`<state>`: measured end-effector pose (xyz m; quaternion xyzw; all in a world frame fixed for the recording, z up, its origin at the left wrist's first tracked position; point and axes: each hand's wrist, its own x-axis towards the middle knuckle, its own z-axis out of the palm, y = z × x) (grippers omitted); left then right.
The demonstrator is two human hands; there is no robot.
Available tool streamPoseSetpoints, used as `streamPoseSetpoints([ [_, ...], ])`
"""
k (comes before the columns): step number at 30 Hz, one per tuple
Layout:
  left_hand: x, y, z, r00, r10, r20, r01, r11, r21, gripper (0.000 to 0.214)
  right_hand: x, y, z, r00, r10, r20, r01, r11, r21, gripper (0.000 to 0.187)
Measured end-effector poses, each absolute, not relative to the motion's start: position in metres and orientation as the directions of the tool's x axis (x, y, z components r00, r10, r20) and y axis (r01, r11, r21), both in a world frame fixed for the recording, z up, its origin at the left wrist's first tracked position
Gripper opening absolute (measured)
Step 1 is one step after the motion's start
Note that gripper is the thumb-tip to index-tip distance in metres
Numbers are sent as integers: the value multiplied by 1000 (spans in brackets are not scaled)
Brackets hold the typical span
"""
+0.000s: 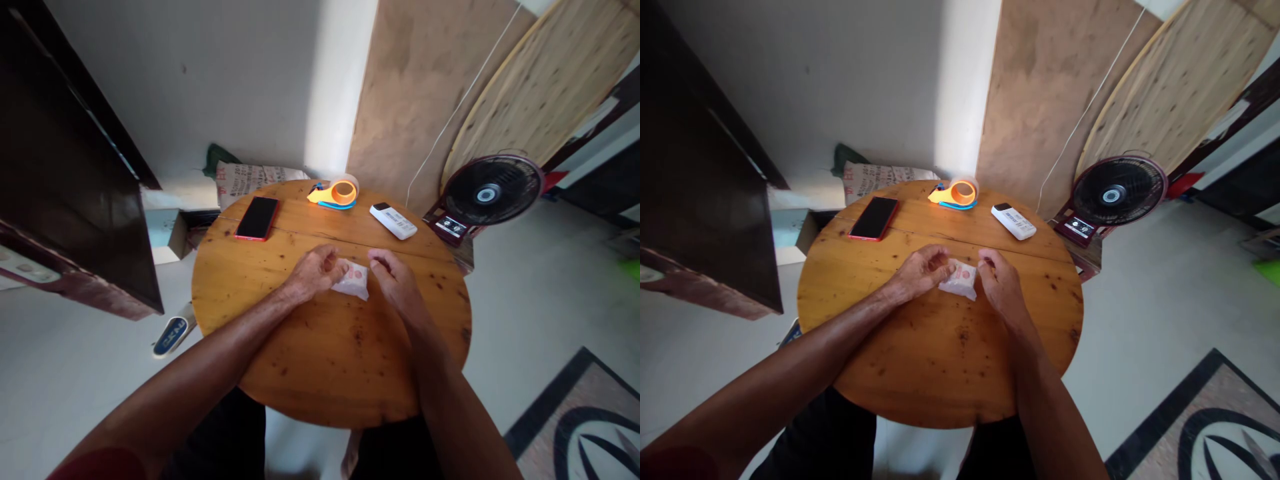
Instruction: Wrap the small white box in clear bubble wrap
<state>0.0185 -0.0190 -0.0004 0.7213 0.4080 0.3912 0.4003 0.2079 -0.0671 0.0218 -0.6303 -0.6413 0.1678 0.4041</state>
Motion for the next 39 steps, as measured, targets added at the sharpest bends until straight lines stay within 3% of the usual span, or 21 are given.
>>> streamPoseSetpoints([
  [7,22,-22,-2,349,851,393,276,-494,825,22,209,-66,19,148,948,281,640,125,-758,28],
  [14,23,-27,-1,448,801,397,278,-547,790,23,212,-50,17,104,976,194,637,84,-766,29],
  [23,30,-27,-6,449,805,387,281,-538,794,15,220,-2,15,-60,998,32,758,66,-649,25],
  [29,32,-25,-11,427,837,343,251,-474,844,18,225,8,-7,5,987,158,608,123,-785,19],
  [33,34,-24,-13,438,845,305,213,-428,879,20,226,0,-4,5,992,123,452,108,-886,22],
  [39,35,-24,-14,449,859,246,149,-344,927,24,222,-10,11,-107,986,124,359,155,-920,21],
])
